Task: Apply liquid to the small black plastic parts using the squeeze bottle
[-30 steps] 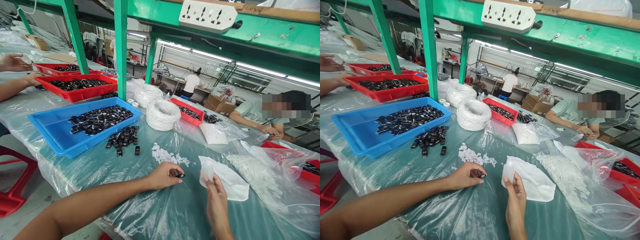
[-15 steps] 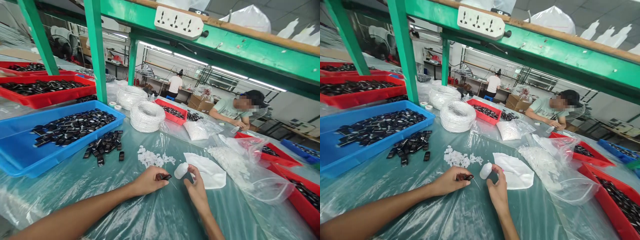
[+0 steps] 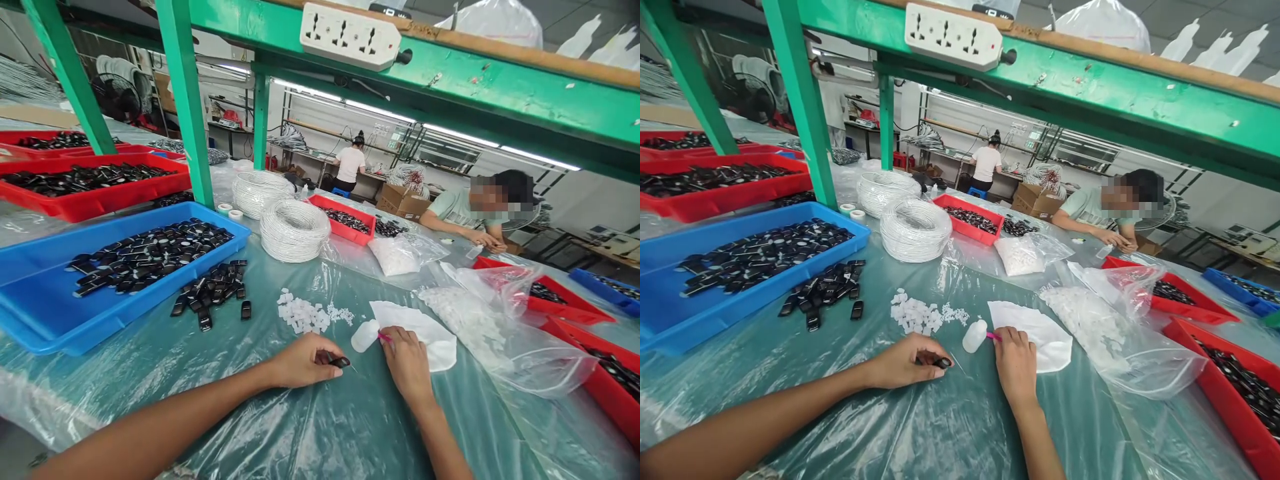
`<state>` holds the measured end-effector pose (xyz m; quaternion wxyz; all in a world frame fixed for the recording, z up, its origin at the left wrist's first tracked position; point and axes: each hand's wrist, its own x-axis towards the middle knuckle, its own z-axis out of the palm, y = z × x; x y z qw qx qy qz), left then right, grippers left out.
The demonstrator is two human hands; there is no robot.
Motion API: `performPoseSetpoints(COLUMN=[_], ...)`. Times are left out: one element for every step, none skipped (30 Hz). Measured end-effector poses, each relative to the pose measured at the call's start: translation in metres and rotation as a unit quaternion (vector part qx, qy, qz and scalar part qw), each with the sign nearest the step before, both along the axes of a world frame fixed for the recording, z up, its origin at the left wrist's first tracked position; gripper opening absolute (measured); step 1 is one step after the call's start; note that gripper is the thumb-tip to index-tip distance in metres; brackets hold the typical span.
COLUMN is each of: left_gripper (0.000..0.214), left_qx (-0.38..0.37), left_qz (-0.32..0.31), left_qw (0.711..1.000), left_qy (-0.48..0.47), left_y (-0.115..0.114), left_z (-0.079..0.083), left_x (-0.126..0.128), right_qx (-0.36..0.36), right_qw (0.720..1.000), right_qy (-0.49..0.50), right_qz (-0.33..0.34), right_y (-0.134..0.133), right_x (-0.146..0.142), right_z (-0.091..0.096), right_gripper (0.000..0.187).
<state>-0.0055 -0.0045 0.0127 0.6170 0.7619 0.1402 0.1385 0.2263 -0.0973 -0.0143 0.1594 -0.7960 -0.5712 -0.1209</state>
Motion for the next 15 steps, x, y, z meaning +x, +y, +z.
performPoseSetpoints(left_gripper=[0.031,0.032,0.032,0.032,0.032,0.032,0.032,0.031,0.031,0.03,0.03,0.03,0.03,0.03,0.03], left_qx=[0.002,0.006,0.012,0.018,0.026,0.032,0.036,0.039,0.042,0.044,0.046,0.044,0.042,0.037,0.031], left_qz=[-0.008,-0.016,-0.023,-0.029,-0.031,-0.033,-0.035,-0.037,-0.038,-0.039,-0.039,-0.041,-0.044,-0.048,-0.053], left_qw=[1.0,1.0,1.0,0.999,0.999,0.999,0.999,0.999,0.998,0.998,0.998,0.998,0.998,0.998,0.998], left_qy=[0.001,0.001,0.001,0.001,0.001,0.001,0.002,0.003,0.004,0.004,0.004,0.003,0.001,-0.002,-0.005], left_y=[0.0,0.0,0.0,0.0,0.0,0.0,0.0,0.0,0.0,0.0,0.0,0.0,0.0,0.001,0.001], left_z=[0.001,0.002,0.002,0.003,0.004,0.004,0.004,0.004,0.005,0.005,0.005,0.005,0.005,0.005,0.005], left_x=[0.0,-0.001,-0.001,-0.002,-0.002,-0.002,-0.002,-0.002,-0.003,-0.003,-0.003,-0.003,-0.004,-0.004,-0.004], right_qx=[-0.005,-0.01,-0.013,-0.014,-0.015,-0.014,-0.012,-0.007,-0.001,0.007,0.018,0.031,0.045,0.061,0.075], right_qw=[1.0,1.0,0.999,0.999,0.998,0.998,0.998,0.997,0.997,0.997,0.997,0.996,0.996,0.994,0.992], right_qy=[-0.011,-0.021,-0.031,-0.04,-0.048,-0.056,-0.062,-0.068,-0.072,-0.075,-0.076,-0.077,-0.075,-0.073,-0.073], right_qz=[0.006,0.011,0.017,0.021,0.024,0.026,0.026,0.022,0.017,0.008,-0.003,-0.017,-0.034,-0.05,-0.068], right_y=[0.0,0.001,0.001,0.001,0.002,0.002,0.002,0.002,0.001,0.001,0.0,-0.001,-0.002,-0.004,-0.006], right_x=[0.001,0.002,0.003,0.004,0.004,0.004,0.004,0.003,0.003,0.002,0.001,0.0,-0.001,-0.003,-0.004], right_z=[0.0,0.0,-0.001,-0.001,-0.002,-0.002,-0.003,-0.002,-0.002,0.0,0.001,0.004,0.007,0.01,0.014], right_gripper=[0.022,0.022,0.022,0.023,0.024,0.025,0.026,0.026,0.026,0.027,0.027,0.027,0.028,0.029,0.03])
